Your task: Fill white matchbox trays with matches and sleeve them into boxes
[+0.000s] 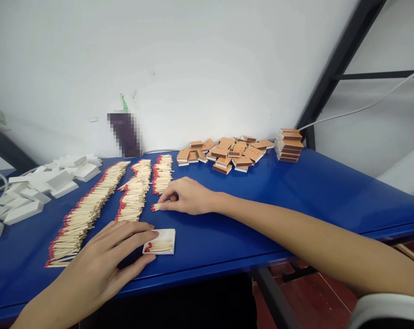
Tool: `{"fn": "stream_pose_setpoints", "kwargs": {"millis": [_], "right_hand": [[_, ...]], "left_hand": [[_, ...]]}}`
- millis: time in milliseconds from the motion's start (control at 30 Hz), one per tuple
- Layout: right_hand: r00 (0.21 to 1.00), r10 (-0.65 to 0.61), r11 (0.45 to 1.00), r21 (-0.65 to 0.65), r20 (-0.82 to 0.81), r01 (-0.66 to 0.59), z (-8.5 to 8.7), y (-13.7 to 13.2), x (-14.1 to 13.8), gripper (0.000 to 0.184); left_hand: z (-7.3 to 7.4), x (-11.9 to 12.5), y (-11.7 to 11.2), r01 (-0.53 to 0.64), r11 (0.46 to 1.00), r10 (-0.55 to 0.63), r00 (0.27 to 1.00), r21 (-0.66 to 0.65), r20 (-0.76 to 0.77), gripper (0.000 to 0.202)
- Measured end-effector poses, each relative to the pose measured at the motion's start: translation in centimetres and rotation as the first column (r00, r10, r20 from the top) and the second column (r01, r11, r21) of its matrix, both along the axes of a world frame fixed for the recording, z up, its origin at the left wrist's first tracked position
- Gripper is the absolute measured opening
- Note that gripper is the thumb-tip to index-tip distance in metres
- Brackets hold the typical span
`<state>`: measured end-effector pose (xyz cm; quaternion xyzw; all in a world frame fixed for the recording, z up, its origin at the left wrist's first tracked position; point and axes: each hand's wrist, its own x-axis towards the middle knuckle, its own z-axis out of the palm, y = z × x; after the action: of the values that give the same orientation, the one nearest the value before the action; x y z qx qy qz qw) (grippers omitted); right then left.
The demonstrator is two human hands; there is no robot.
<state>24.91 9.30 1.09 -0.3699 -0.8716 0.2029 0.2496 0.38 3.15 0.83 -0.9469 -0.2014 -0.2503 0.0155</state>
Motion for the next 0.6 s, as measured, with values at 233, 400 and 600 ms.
{"fn": "stream_pose_setpoints", "kwargs": {"millis": [233,400,600], "right_hand": [[1.0,-0.006,1.0,0.014,0.025,0.006,0.12,-0.11,-0.07,0.023],[1.0,-0.012,0.999,-0.043,-0.011,0.012,0.14,-0.12,-0.19,0.022],[0.996,-0.058,0.991,-0.128,-0.071,0.049,-0.12,0.13,-0.06,0.024]], "left_hand": [[-0.05,-0.07,0.08,0.0,1.0,0.0,1.0,-0.02,-0.009,0.019],[-0.09,-0.04,0.1,-0.008,1.0,0.008,1.0,-0.011,0.01,0.02],[-0.07,-0.04,0.01,-0.005,1.0,0.005,1.0,-0.023,0.007,0.02]]}}
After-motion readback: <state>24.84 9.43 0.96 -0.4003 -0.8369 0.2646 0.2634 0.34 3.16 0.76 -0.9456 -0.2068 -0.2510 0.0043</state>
